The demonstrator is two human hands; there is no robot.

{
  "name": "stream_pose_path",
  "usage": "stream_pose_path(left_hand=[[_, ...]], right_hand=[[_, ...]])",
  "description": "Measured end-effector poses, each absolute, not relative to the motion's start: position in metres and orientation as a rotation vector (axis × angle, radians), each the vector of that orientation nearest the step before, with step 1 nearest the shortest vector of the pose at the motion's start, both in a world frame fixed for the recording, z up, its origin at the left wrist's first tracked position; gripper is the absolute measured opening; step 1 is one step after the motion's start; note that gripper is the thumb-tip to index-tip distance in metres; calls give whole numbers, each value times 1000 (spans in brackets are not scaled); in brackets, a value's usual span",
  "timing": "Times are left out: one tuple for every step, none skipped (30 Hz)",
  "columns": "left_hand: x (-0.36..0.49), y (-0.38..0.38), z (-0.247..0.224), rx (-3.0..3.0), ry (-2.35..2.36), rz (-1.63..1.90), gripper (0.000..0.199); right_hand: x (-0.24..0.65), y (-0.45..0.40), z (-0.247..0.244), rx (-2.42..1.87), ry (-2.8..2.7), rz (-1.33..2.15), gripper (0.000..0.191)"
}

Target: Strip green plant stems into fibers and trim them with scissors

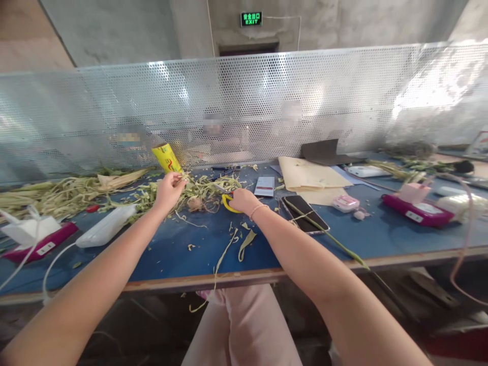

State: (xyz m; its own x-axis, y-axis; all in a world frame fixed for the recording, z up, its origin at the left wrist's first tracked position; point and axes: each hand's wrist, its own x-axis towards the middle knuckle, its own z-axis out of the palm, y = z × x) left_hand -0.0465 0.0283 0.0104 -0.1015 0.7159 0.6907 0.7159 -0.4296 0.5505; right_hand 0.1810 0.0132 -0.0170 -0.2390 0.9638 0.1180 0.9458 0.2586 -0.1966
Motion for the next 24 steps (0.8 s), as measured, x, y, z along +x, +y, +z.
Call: stream_pose_path(left_hand=[[-47, 29, 11, 2085, 1699, 1604, 18], [-48, 29, 12, 2063, 1709, 1587, 17], [-48, 29, 12, 2045, 1711, 1568, 16], [-49, 30, 13, 2039, 1709, 1544, 16], [-49, 29, 13, 2041, 1712, 1526, 15], [-50, 29, 14, 2052, 1719, 1509, 14], [-50, 29, 14, 2076, 1732, 1497, 14], [-51, 28, 14, 2104, 1747, 1490, 14], [-52, 28, 15, 2144, 1756, 1484, 16], [-53, 28, 15, 2178, 1765, 1480, 16], [-54, 27, 14, 2209, 1773, 1471, 16], [-55, 27, 14, 2235, 1780, 1461, 17], [-56, 28, 14, 2250, 1786, 1451, 17], [-57, 28, 13, 2258, 1788, 1444, 17], [-58, 29, 12, 2254, 1784, 1445, 17], [-59, 29, 11, 2241, 1776, 1456, 17], [-59, 30, 11, 2224, 1764, 1471, 17], [-59, 31, 10, 2206, 1749, 1488, 17], [-59, 32, 9, 2190, 1734, 1505, 17], [-59, 32, 8, 2176, 1723, 1517, 17], [-58, 32, 8, 2167, 1716, 1523, 16], [-57, 32, 8, 2160, 1712, 1527, 16], [-55, 31, 8, 2152, 1711, 1533, 15], [-54, 30, 9, 2142, 1713, 1540, 15]], right_hand=[[181, 12, -16, -1790, -2270, 99, 31], [182, 12, -14, -1789, -2217, 73, 34], [184, 11, -12, -1783, -2159, 53, 37], [185, 11, -10, -1773, -2101, 43, 40], [187, 12, -8, -1758, -2053, 37, 42], [188, 12, -6, -1741, -2016, 43, 44], [190, 13, -5, -1724, -1980, 49, 46], [191, 13, -5, -1679, -1958, 27, 48], [192, 14, -5, -1602, -1948, -29, 48], [192, 13, -6, -1528, -1951, -70, 47], [192, 12, -7, -1463, -1976, -102, 45], [191, 11, -8, -1412, -2010, -122, 44], [189, 9, -9, -1379, -2050, -142, 44], [186, 7, -10, -1349, -2097, -168, 42], [183, 4, -11, -1312, -2139, -200, 40], [180, 2, -12, -1285, -2164, -221, 39], [178, 0, -13, -1265, -2176, -232, 41], [175, -2, -14, -1259, -2188, -247, 42], [173, -3, -14, -1262, -2193, -258, 43], [172, -4, -15, -1274, -2192, -268, 43], [171, -5, -15, -1292, -2188, -275, 43], [171, -6, -15, -1314, -2180, -277, 44], [171, -6, -15, -1335, -2173, -272, 44], [172, -6, -15, -1353, -2170, -263, 45]])
